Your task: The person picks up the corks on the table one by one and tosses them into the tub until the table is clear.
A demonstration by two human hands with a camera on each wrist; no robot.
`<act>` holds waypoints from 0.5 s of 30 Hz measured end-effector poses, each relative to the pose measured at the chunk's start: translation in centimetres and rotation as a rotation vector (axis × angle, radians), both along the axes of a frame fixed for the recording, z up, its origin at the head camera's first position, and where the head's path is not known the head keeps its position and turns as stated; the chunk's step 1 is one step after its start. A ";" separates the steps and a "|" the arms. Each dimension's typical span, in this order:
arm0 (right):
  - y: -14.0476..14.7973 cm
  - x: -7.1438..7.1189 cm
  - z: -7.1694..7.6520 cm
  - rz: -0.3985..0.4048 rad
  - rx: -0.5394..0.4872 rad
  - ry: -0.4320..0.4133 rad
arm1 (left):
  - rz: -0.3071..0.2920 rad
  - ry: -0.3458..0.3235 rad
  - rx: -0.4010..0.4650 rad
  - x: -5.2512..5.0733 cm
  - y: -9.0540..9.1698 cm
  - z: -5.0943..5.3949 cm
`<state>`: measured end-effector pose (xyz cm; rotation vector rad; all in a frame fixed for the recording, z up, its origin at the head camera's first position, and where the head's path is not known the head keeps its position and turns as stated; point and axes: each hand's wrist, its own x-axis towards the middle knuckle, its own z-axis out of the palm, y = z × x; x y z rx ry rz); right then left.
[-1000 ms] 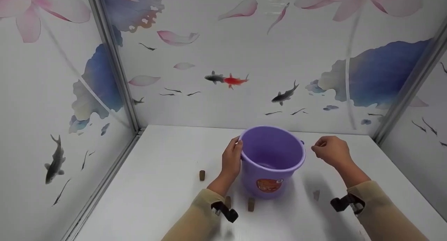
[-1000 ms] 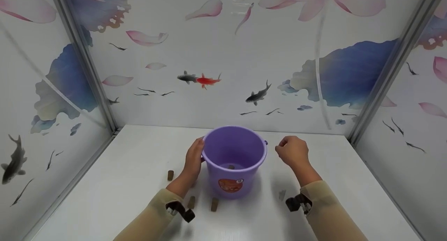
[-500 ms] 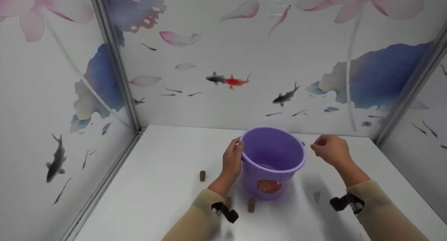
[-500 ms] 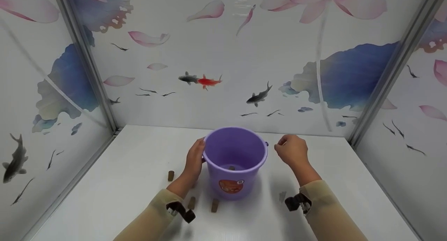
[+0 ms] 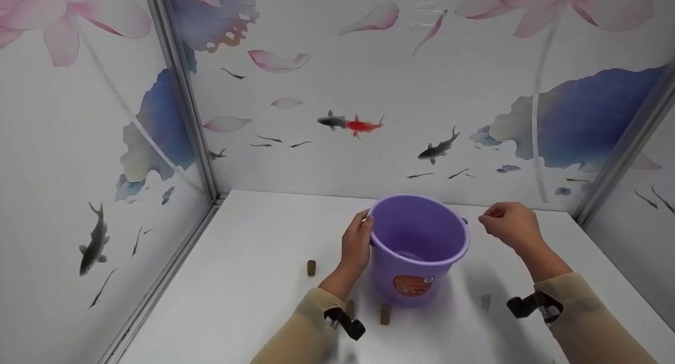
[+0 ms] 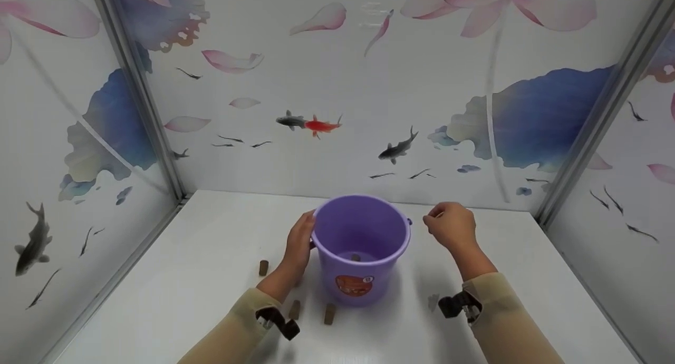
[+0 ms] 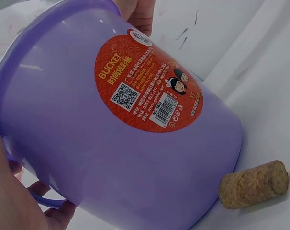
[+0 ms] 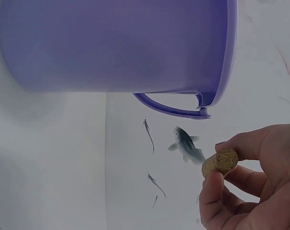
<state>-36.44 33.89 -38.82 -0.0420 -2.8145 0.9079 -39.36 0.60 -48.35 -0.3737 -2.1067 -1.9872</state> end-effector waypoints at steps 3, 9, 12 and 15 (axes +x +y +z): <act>0.1 0.1 0.2 -0.005 -0.005 -0.004 | 0.004 0.005 -0.002 0.0 0.1 0.0; -0.2 0.1 0.7 -0.018 -0.013 -0.001 | 0.009 0.009 -0.007 0.0 0.1 0.1; -0.3 0.0 0.8 -0.014 -0.007 0.019 | 0.017 0.008 -0.015 0.1 0.0 0.0; -0.5 0.0 0.8 -0.009 -0.004 0.036 | 0.028 0.013 -0.024 0.1 0.1 0.0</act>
